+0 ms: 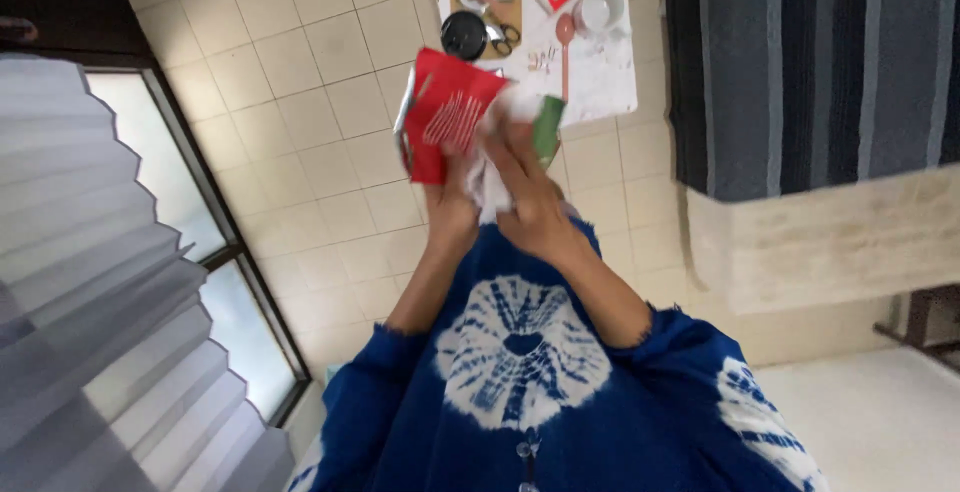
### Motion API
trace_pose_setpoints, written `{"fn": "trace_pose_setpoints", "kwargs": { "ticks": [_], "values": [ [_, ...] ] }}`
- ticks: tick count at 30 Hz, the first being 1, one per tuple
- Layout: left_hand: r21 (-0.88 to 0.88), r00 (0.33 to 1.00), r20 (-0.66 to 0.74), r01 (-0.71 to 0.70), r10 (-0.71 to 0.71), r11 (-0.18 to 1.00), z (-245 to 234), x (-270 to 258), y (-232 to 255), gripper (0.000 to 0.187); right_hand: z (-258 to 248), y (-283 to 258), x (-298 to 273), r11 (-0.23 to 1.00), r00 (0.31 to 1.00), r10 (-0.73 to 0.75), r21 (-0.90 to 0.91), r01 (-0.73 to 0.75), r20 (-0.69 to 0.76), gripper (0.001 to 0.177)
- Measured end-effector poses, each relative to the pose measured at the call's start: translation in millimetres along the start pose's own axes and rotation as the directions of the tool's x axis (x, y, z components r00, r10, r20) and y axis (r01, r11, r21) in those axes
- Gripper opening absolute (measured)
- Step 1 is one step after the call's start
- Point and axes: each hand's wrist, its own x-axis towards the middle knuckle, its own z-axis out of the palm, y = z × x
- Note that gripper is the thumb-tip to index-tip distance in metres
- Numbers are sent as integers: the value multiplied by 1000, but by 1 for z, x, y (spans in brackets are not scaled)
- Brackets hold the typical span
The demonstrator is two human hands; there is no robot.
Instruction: The person spreads a dark striped mat over a mattress, smooths it, and places a white pillow on top. Then the person wipes a red and green packet and a small box with a white tissue and places them into a wall-mounted cabinet.
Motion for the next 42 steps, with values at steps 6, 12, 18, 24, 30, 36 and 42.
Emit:
{"fn": "trace_pose_setpoints", "kwargs": {
  "ticks": [6, 12, 18, 24, 30, 36, 42],
  "values": [
    [57, 955, 296, -23, 6, 998, -72, -58, 28, 50, 61, -48, -83, 963, 962, -263, -86, 257, -69, 73],
    [321, 799, 599, -189, -45, 928, -138, -91, 50, 70, 83, -79, -128, 917, 920, -383, -158, 367, -87, 51],
    [313, 853, 505, -38, -133, 949, -164, -127, 45, 86, 89, -76, -179, 855, 875, -481, -259, 450, -66, 45],
    [259, 838, 542, -97, -62, 961, -160, -170, 61, 77, 71, -90, -204, 919, 918, -390, 33, 393, -70, 38],
    [452, 779, 589, -94, -217, 887, -139, -200, 63, 96, 50, -54, -202, 957, 955, -288, -47, 286, -65, 54],
    [395, 814, 472, 147, -338, 907, -105, -212, 70, 108, 50, -55, -208, 959, 958, -282, -45, 279, -57, 66],
    [220, 857, 399, 256, -327, 941, -94, -209, 58, 106, 38, -49, -214, 956, 955, -293, -2, 293, 38, 59]
  ]
}}
